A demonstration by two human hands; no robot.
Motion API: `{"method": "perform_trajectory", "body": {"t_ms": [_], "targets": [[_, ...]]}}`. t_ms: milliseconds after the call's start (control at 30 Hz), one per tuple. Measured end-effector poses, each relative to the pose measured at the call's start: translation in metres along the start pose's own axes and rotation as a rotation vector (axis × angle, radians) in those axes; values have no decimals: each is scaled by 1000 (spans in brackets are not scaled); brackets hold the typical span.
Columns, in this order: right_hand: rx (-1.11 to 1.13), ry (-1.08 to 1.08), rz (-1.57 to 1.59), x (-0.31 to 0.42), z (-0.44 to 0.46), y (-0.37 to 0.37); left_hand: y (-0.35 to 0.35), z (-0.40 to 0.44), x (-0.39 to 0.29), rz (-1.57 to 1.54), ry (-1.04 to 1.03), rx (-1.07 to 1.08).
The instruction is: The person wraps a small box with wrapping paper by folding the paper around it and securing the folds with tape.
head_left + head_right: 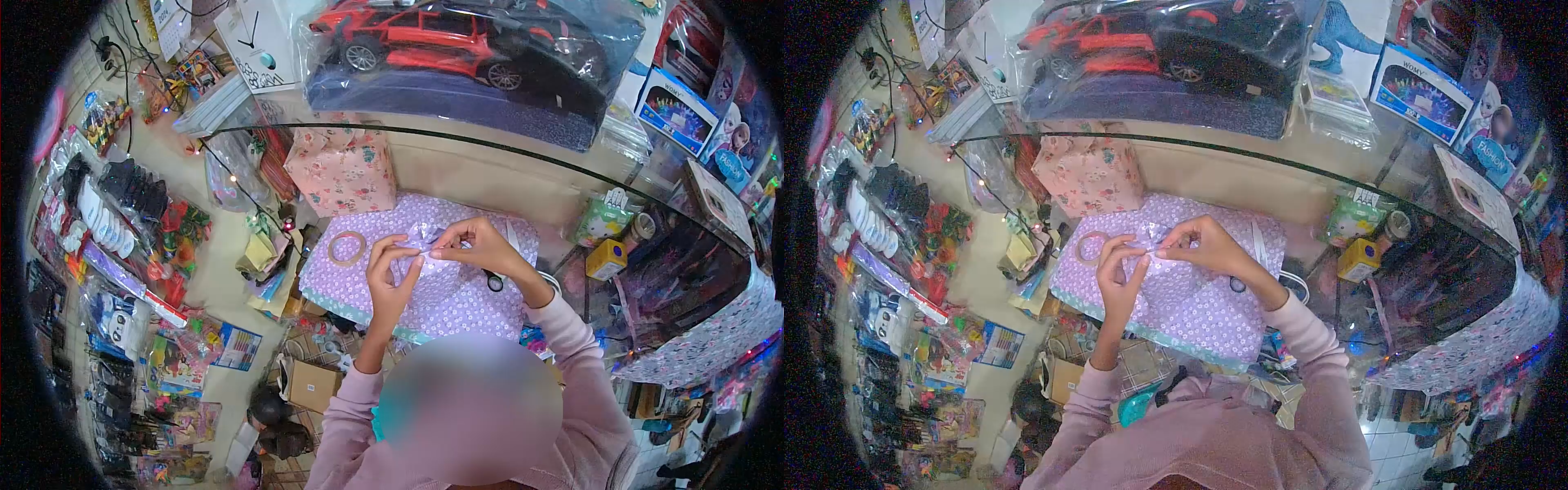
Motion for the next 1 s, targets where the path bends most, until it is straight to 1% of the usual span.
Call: {"method": "perform_trajectory", "body": {"t_ms": [100, 200, 300, 400, 500, 600, 700, 800, 900, 1000], "targets": [[34, -14, 22, 3, 2, 1, 2, -1, -1, 2, 39, 27], [27, 20, 26, 0, 3, -1, 4, -1, -1, -12, 55, 32], [44, -153, 233, -9, 5, -1, 7, -4, 6, -32, 56, 21], [94, -148, 198, -8, 6, 7, 5, -5, 7, -38, 74, 20], [135, -76, 76, -6, 3, 10, 2, -5, 2, -36, 80, 22], [124, 40, 38, -10, 4, 9, 0, -5, 1, -50, 76, 5], [141, -53, 79, -11, 4, 8, 1, -5, -1, -22, 71, -7], [120, -52, 91, -8, 2, 5, 1, -4, -2, 18, 65, -14], [91, -58, -61, -2, 0, 3, 0, -4, -2, 68, 60, -15], [-12, 10, -86, -7, -1, -2, 0, -6, -1, 108, 99, 3]]}}
Point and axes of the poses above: each hand's wrist, its own z-axis towards the middle knuckle, its own y-axis out of the back of the hand, x = y × z, the point moved 2 cm from there along z, towards the middle knuckle, and after that the axes turned 15 degrees about -z, right-handed, at the moved point
